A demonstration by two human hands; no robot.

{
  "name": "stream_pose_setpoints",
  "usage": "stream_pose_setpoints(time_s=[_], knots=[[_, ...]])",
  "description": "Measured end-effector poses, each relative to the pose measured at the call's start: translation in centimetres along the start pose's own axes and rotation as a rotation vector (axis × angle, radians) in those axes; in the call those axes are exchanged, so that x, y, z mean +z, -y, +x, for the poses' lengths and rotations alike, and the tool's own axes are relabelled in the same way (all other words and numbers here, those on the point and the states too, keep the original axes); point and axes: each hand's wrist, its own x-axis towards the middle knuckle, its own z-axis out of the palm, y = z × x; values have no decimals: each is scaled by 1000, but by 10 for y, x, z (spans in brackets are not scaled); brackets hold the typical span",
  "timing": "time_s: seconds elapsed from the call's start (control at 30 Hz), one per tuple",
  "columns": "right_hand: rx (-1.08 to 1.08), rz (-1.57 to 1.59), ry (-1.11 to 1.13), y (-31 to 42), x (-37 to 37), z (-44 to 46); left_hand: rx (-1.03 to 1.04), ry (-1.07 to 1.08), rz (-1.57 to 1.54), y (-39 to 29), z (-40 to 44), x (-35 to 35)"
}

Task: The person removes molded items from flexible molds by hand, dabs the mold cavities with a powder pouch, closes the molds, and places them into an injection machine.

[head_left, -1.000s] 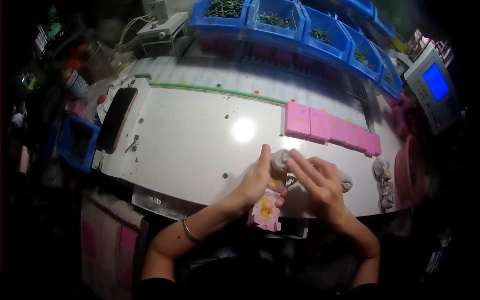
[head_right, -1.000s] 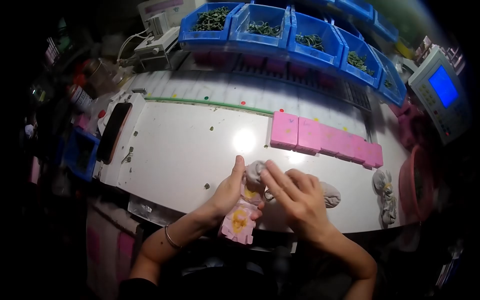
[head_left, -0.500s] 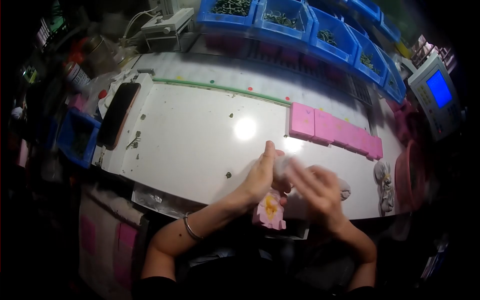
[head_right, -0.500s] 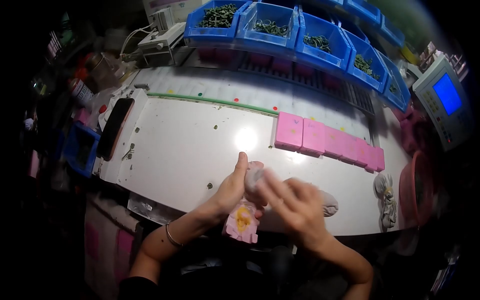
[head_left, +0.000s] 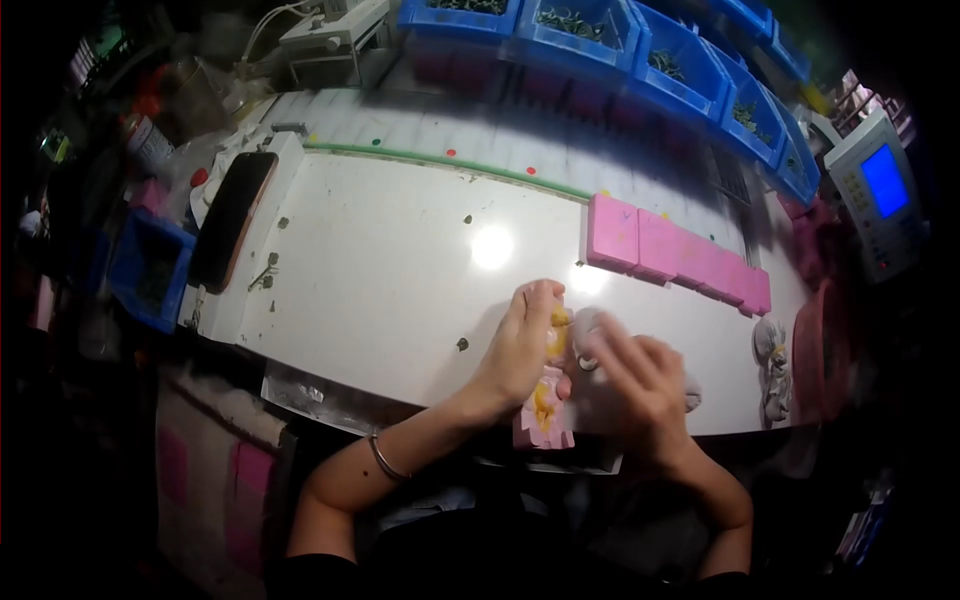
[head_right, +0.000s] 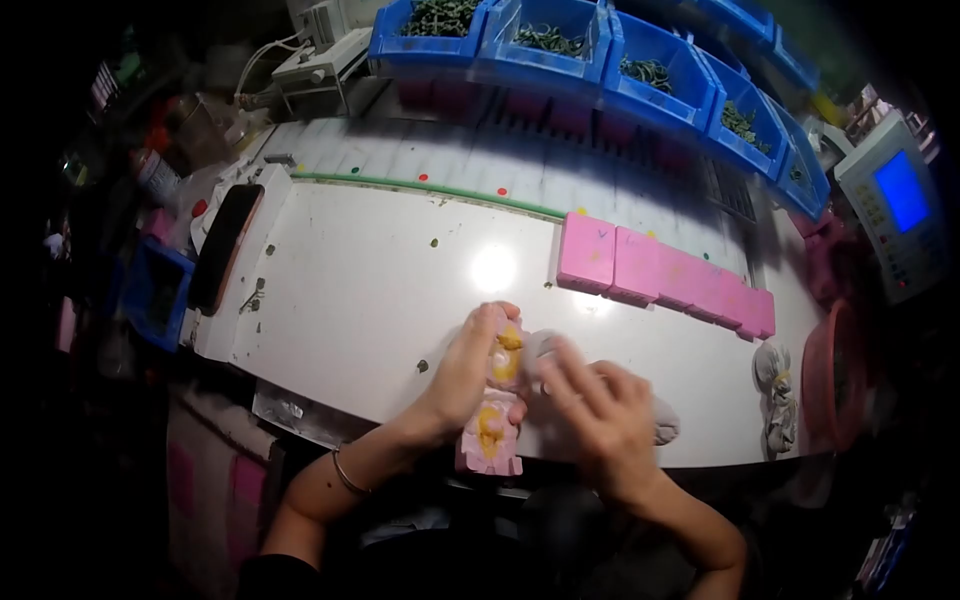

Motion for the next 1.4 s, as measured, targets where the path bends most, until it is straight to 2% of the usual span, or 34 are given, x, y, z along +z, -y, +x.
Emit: stream_pose_setpoints(time_s=[0.07,0.17,0.23,0.3,0.4,0.5,0.57,0.6,0.63,0.67,0.7,0.77,0.8,0.87,0.9,0.93,0.97,1.0,1.03,1.1,1.17,1.2,1.3,1.4], knots=[[142,-25,-25,-11,1,-3,-264,68,-320,-30,-6,-6],[146,-135,40,-29,12,-12,-249,92,-365,-37,-12,-4],[131,-164,8,-22,11,-3,-272,141,-364,-43,-16,-3],[76,-54,-146,-16,8,5,-303,194,-365,-46,-19,-1],[54,93,-182,-6,2,23,-331,208,-396,-46,-20,1],[25,320,-166,0,-4,28,-228,194,-365,-43,-19,-2],[8,446,-139,3,-7,27,-61,174,-246,-42,-17,-6],[-47,552,-54,1,-9,24,-60,166,-245,-38,-16,-9],[-99,655,31,2,-10,21,37,228,-205,-33,-15,-12],[-13,801,37,10,-9,18,133,293,-164,-30,-15,-14],[-20,770,21,13,-8,17,130,295,-164,-30,-16,-14],[-99,510,-91,11,-3,8,157,396,-150,-34,-21,-13],[-95,507,-92,13,-6,7,72,426,-179,-36,-23,-14],[-28,344,-195,18,-14,10,82,452,-175,-36,-23,-13],[-27,343,-198,21,-12,13,91,474,-172,-35,-24,-13],[105,485,-294,25,-9,18,5,487,-155,-29,-25,-17],[237,625,-390,26,-7,22,8,488,-153,-30,-25,-16],[292,709,-245,24,-13,26,44,483,-156,-32,-25,-15],[293,708,-248,19,-14,26,80,477,-159,-32,-25,-14],[240,841,-6,10,-15,27,110,465,-267,-23,-24,-14],[215,816,-42,11,-14,29,76,544,-187,-22,-23,-19],[220,822,-41,11,-13,28,-16,569,-204,-30,-22,-21],[245,848,-42,10,-8,27,13,570,-83,-37,-20,-22],[276,916,-34,8,-5,27,64,560,-100,-36,-18,-22]])
